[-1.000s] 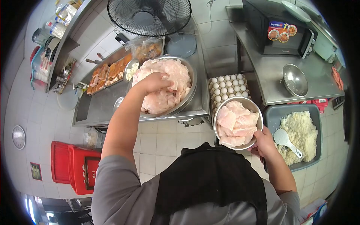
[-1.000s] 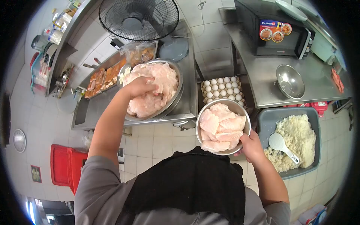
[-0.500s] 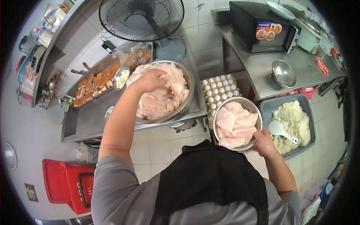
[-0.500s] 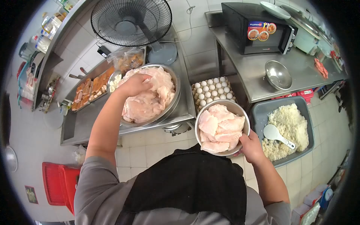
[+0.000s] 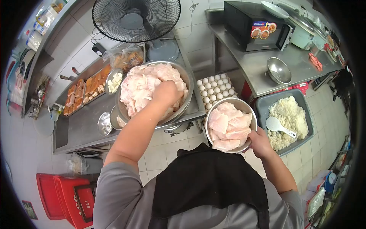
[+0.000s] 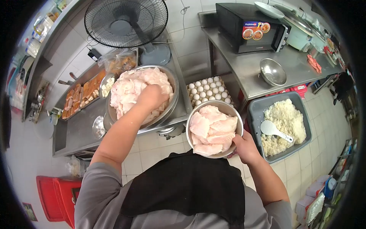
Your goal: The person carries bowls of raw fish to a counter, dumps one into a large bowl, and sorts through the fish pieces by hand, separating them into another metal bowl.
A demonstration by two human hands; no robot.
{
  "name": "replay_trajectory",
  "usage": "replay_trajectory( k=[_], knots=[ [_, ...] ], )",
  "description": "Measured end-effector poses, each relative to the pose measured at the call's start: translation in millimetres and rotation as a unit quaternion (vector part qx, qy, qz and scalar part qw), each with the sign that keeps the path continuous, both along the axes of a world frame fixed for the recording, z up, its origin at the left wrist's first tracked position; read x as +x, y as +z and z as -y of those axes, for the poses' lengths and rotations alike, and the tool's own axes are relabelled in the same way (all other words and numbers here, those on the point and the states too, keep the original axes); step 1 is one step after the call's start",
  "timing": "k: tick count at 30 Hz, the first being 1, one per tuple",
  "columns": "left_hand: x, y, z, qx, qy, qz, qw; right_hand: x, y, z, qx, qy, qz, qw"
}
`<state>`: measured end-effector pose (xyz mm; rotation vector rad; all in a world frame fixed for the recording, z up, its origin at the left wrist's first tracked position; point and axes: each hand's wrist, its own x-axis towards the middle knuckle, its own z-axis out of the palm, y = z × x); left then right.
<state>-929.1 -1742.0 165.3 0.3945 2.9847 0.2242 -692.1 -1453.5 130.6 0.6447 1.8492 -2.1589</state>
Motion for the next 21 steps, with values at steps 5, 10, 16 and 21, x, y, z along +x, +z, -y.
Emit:
replay_trajectory(
  k=[5, 10, 16, 21],
  knots=[
    [-5.0, -16.0, -0.2, -0.014, 0.015, 0.001, 1.0, -1.1, 1.4, 5.8, -0.001, 0.008, -0.011, 1.0],
    [-5.1, -16.8, 2.1, -0.019, 0.008, 0.011, 1.0, -3.3, 2.3, 6.8, -0.007, 0.009, -0.005, 1.0],
    [-10.7, -25.1, 1.0, 0.009, 0.01, -0.003, 1.0, -4.7, -1.0, 6.7, 0.0, 0.013, 0.002, 1.0],
    [-19.2, 2.1, 28.5, 0.219, 0.058, 0.056, 0.972, -1.9, -3.5, 5.3, -0.002, 0.01, 0.006, 1.0]
  ],
)
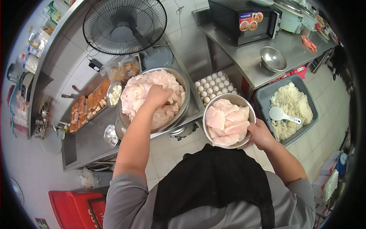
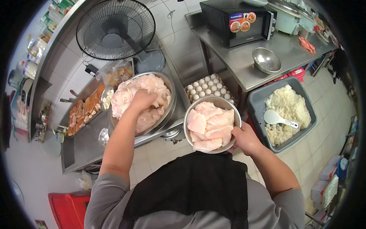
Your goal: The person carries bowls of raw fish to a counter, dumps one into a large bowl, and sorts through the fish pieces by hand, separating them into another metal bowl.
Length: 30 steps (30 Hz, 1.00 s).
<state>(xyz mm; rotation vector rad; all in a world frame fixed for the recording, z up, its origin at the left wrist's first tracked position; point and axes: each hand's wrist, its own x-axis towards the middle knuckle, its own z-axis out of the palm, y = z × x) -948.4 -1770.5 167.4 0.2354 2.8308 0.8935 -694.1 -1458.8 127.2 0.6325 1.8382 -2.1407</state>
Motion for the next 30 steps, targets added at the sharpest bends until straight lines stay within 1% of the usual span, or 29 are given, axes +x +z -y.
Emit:
replay_trajectory(
  k=[1, 3, 6, 9, 12, 15, 16, 17, 18, 19, 20, 21, 22, 25, 27, 28, 29, 30],
  knots=[
    [-2.7, 2.3, 8.6, 0.061, 0.01, 0.051, 0.997, 1.5, 1.9, 2.6, 0.001, -0.002, 0.007, 1.0],
    [-9.5, 12.7, 16.4, 0.186, 0.028, 0.145, 0.971, 1.5, 13.1, 2.9, 0.007, -0.005, 0.015, 1.0],
    [7.3, 36.5, 18.5, 0.286, 0.005, 0.184, 0.94, 3.5, 15.8, 5.1, 0.005, -0.009, 0.009, 1.0],
    [26.3, 49.9, 7.7, 0.316, 0.003, 0.195, 0.928, 8.6, 10.8, 4.6, 0.011, -0.011, 0.011, 1.0],
    [55.0, 67.1, -21.5, 0.344, -0.112, 0.224, 0.905, 11.7, 1.8, 4.3, 0.005, -0.016, 0.005, 1.0],
    [84.2, 74.6, -61.9, 0.31, -0.185, 0.263, 0.895, 25.1, 5.8, 7.2, 0.005, -0.051, 0.008, 0.999],
    [92.5, 72.9, -75.4, 0.311, -0.232, 0.269, 0.882, 30.1, 7.4, 7.2, 0.007, -0.059, 0.021, 0.998],
    [100.6, 64.8, -90.0, 0.308, -0.281, 0.254, 0.873, 34.2, 10.3, 5.7, 0.009, -0.066, 0.031, 0.997],
    [111.1, 56.1, -106.8, 0.305, -0.328, 0.236, 0.862, 39.7, 13.6, 1.7, 0.013, -0.047, 0.046, 0.998],
    [121.5, 47.8, -124.7, 0.303, -0.375, 0.218, 0.849, 46.6, 6.9, -2.0, 0.01, -0.062, 0.043, 0.997],
    [130.8, 36.1, -143.1, 0.238, -0.462, 0.029, 0.854, 54.2, 5.3, -5.6, 0.017, -0.077, 0.047, 0.996],
    [141.4, 27.7, -163.3, 0.166, -0.528, -0.165, 0.816, 62.1, 4.3, -10.8, 0.022, -0.092, 0.048, 0.994],
    [156.5, 24.0, -179.7, 0.139, -0.533, -0.063, 0.832, 70.9, 4.1, -16.2, 0.024, -0.111, 0.04, 0.993],
    [198.3, 14.6, -221.5, 0.105, -0.549, -0.175, 0.81, 103.6, 4.0, -41.2, -0.001, -0.14, 0.023, 0.99],
    [223.3, 32.4, -249.1, 0.09, -0.567, -0.176, 0.8, 130.3, 1.2, -67.0, -0.022, -0.162, 0.012, 0.987],
    [236.1, 40.4, -261.9, 0.067, -0.588, -0.184, 0.785, 143.4, 2.3, -80.4, -0.011, -0.183, 0.02, 0.983],
    [248.6, 47.6, -277.8, 0.052, -0.612, -0.198, 0.764, 157.9, 1.6, -96.0, 0.034, -0.195, 0.022, 0.98],
    [261.6, 54.6, -294.9, 0.025, -0.645, -0.184, 0.741, 185.6, 6.2, -127.9, 0.05, -0.232, 0.018, 0.971]
  ],
)
